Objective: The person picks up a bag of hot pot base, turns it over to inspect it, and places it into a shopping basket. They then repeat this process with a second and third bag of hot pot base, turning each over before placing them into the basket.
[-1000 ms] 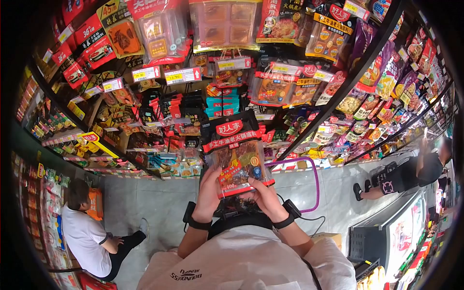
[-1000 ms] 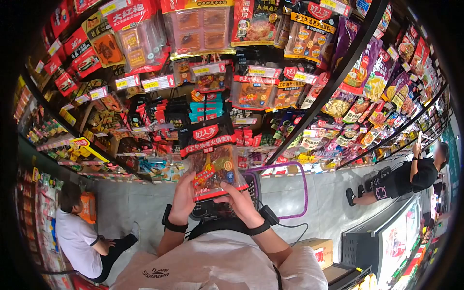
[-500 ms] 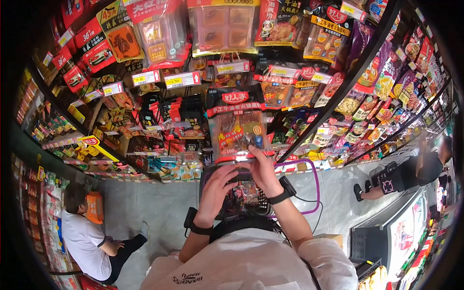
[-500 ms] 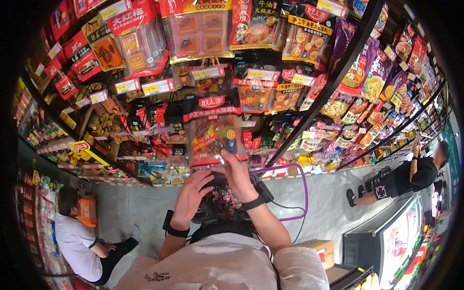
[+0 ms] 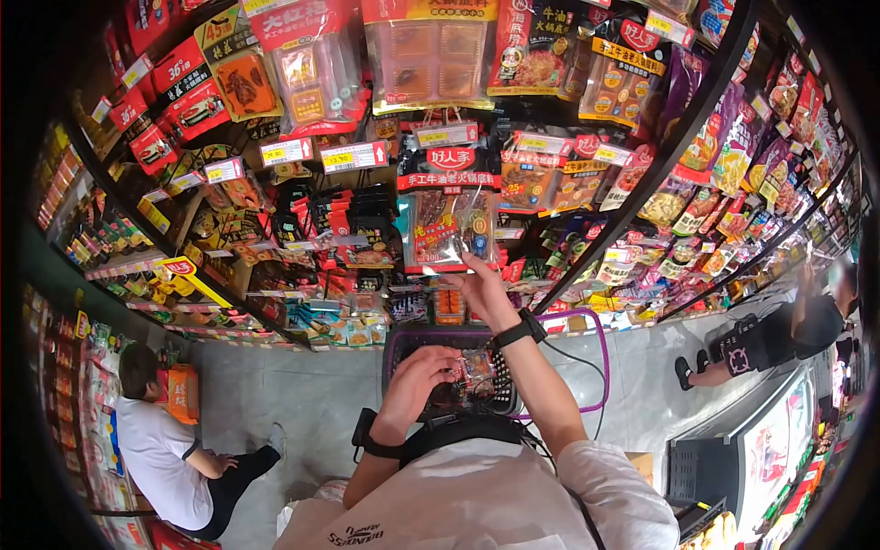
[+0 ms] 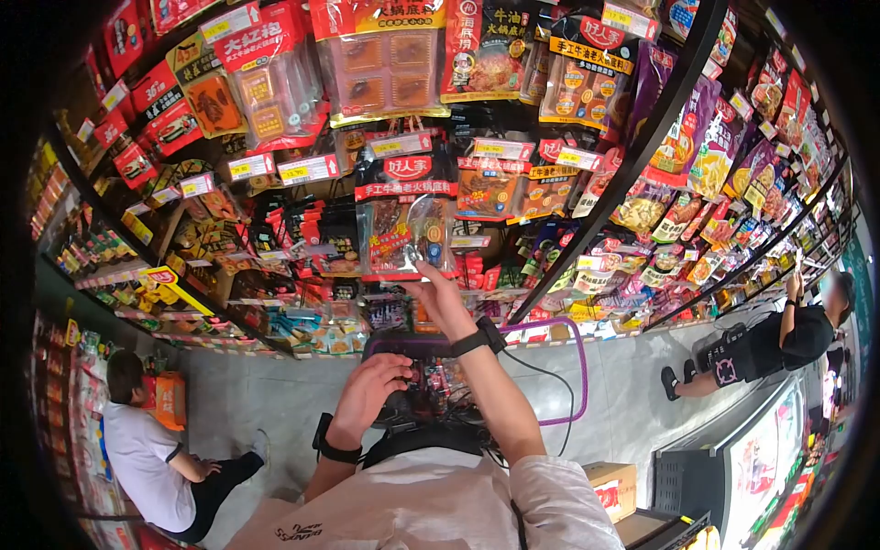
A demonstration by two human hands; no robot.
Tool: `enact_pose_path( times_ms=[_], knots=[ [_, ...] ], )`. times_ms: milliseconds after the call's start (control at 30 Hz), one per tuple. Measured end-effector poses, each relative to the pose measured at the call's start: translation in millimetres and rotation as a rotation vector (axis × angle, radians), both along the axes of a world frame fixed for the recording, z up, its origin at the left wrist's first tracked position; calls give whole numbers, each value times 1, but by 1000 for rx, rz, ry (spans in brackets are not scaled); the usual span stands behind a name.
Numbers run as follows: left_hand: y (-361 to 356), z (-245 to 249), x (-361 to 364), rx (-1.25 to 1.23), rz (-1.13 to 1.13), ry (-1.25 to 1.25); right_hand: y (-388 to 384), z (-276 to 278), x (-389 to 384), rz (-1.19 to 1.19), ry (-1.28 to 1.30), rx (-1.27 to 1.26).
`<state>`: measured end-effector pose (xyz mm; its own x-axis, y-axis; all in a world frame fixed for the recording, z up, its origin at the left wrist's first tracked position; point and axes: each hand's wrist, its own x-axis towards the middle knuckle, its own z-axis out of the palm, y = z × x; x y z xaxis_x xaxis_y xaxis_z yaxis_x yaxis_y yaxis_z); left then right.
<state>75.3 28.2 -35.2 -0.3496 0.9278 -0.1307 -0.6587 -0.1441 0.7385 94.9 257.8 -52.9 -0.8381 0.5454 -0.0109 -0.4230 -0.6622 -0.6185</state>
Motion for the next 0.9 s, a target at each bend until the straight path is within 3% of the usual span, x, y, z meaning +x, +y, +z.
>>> enact_pose_path(
  times_ms=[700, 900],
  knots=[
    [3, -9, 3, -21, -33, -56, -11, 10, 19, -62, 30, 125],
    [3, -10, 2, -30, -31, -57, -7, -13, 20, -47, -43, 82]
  ],
)
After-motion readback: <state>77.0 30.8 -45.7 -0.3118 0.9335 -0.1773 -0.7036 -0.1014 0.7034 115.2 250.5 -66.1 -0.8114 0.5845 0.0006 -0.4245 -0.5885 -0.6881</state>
